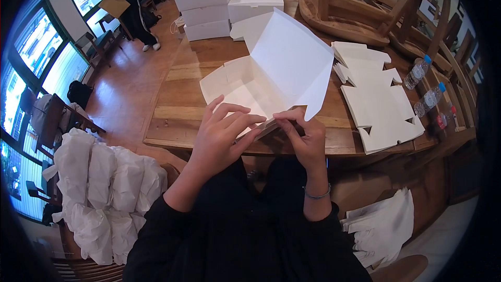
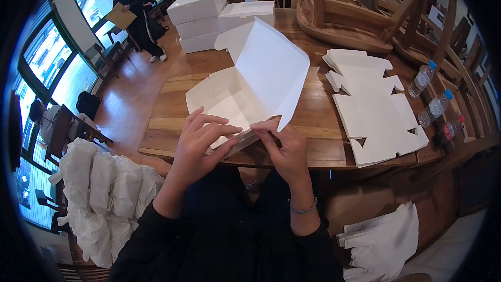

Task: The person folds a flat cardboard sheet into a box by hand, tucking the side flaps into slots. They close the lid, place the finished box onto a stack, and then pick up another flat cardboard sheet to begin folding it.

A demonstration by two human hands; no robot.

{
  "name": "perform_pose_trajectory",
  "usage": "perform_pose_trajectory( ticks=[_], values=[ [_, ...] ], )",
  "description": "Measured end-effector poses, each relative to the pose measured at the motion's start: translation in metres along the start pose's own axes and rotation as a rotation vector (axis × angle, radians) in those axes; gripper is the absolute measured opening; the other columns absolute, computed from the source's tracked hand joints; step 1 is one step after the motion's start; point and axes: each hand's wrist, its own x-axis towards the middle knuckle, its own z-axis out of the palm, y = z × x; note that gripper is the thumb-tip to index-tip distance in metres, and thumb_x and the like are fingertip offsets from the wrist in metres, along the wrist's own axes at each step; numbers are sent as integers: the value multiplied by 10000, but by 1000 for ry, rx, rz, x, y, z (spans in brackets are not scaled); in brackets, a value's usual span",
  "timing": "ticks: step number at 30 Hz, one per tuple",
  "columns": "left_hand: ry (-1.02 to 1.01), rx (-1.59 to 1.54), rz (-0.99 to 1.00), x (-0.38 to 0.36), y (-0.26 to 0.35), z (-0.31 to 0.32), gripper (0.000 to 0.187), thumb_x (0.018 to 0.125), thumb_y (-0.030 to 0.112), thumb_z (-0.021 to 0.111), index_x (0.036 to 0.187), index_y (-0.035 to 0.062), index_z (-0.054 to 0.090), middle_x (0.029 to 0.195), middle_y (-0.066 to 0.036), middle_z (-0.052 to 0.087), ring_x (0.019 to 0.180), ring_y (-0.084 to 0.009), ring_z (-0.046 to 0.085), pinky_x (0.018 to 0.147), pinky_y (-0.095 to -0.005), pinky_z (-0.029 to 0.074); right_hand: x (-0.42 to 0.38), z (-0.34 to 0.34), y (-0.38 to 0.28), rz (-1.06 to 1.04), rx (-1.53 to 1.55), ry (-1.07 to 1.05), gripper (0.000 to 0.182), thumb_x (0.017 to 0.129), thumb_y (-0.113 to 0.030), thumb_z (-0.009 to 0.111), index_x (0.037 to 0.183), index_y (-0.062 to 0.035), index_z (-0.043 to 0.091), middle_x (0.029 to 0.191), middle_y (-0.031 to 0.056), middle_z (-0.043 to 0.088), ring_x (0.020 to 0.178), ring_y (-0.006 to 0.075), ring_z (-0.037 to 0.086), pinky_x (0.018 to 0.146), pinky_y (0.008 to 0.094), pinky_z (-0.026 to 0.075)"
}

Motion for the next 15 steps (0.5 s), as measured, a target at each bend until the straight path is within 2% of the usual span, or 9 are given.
perform_pose_trajectory(
  ticks=[4,7,10,15],
  values=[
    [59,-7,-38,-6,-1,7,184,830,112,833,1004,142,784,917,20,735,1073,-211,686,1177,-547,368,0,-2,0,3,-12,-6,94,976,7,706,1049,-8,764,871,56,718,821,120,687,762,250,524],
    [91,-45,-53,-8,-1,13,178,819,79,835,979,135,782,899,18,729,1042,-203,695,1183,-551,359,-1,0,6,-53,-41,21,183,923,-21,753,1083,-90,807,884,77,715,766,189,679,693,300,519],
    [92,-69,-42,-10,-3,17,183,811,52,832,967,130,779,879,8,721,1020,-195,699,1193,-551,346,0,-2,0,-64,-58,-16,157,950,34,716,1080,-13,788,852,54,705,800,117,670,727,256,506],
    [83,-84,-16,-10,-5,18,179,801,47,832,953,126,779,861,-3,708,1016,-194,697,1204,-555,331,0,-1,5,-104,-77,-33,200,930,68,714,1096,-14,791,855,54,697,786,121,664,714,255,496]
  ],
)
